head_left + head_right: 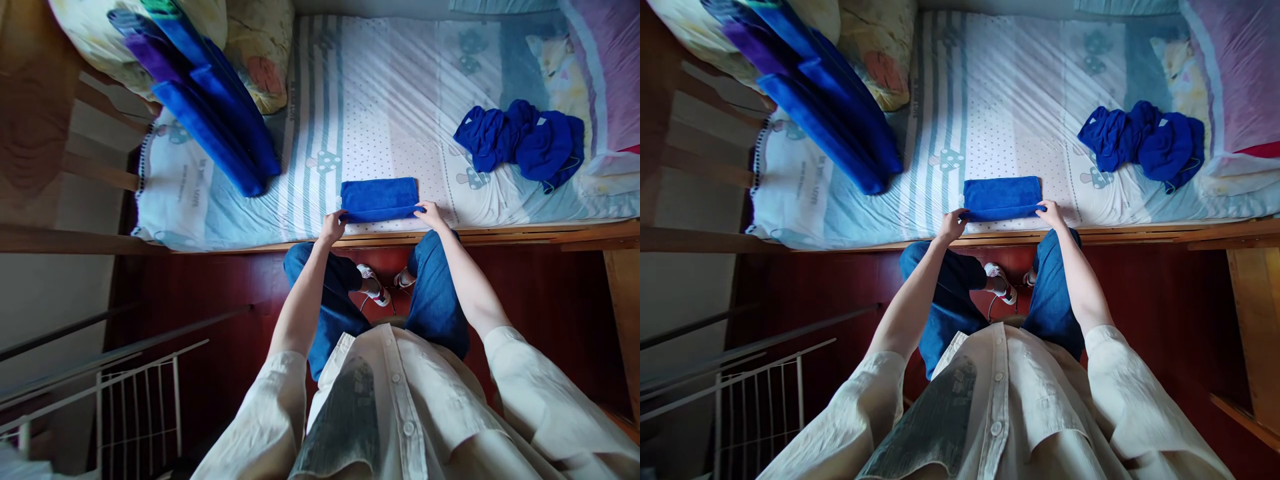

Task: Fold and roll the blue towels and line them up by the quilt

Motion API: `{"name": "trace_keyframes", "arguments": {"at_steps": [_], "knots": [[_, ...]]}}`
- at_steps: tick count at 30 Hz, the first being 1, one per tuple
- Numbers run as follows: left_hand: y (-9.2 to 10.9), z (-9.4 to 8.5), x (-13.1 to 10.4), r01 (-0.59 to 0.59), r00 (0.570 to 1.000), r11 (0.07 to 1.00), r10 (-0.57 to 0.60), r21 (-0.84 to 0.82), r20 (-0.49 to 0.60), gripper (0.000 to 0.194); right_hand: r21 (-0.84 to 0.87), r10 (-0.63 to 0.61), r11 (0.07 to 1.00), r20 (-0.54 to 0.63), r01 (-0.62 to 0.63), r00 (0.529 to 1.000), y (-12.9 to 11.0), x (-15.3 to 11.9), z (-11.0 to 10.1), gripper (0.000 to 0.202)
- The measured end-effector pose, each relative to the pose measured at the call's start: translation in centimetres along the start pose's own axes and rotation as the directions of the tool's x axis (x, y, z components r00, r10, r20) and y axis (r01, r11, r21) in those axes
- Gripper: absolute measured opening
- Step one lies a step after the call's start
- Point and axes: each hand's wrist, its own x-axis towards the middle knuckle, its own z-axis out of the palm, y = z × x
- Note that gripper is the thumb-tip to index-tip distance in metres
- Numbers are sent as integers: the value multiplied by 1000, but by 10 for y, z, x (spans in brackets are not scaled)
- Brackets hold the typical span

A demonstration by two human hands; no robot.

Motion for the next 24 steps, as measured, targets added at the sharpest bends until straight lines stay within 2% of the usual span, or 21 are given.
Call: {"name": "trace_keyframes", "arguments": {"at_steps": [5, 11, 15, 24], "knots": [[2, 3, 12, 138, 986, 977, -151, -161, -73, 37, 120, 42, 992, -68, -34, 997, 8, 13, 7, 36], [-6, 7, 16, 263, 950, 948, -287, -181, -122, 22, 19, 117, 993, -100, -116, 988, 17, 21, 10, 32], [-10, 8, 13, 342, 928, 930, -357, -134, -107, 22, -38, 134, 990, -72, -137, 988, 17, 18, 10, 29], [-11, 7, 7, 300, 934, 939, -325, -172, -150, 25, -10, 152, 988, -58, -153, 987, 12, 12, 8, 21]]}}
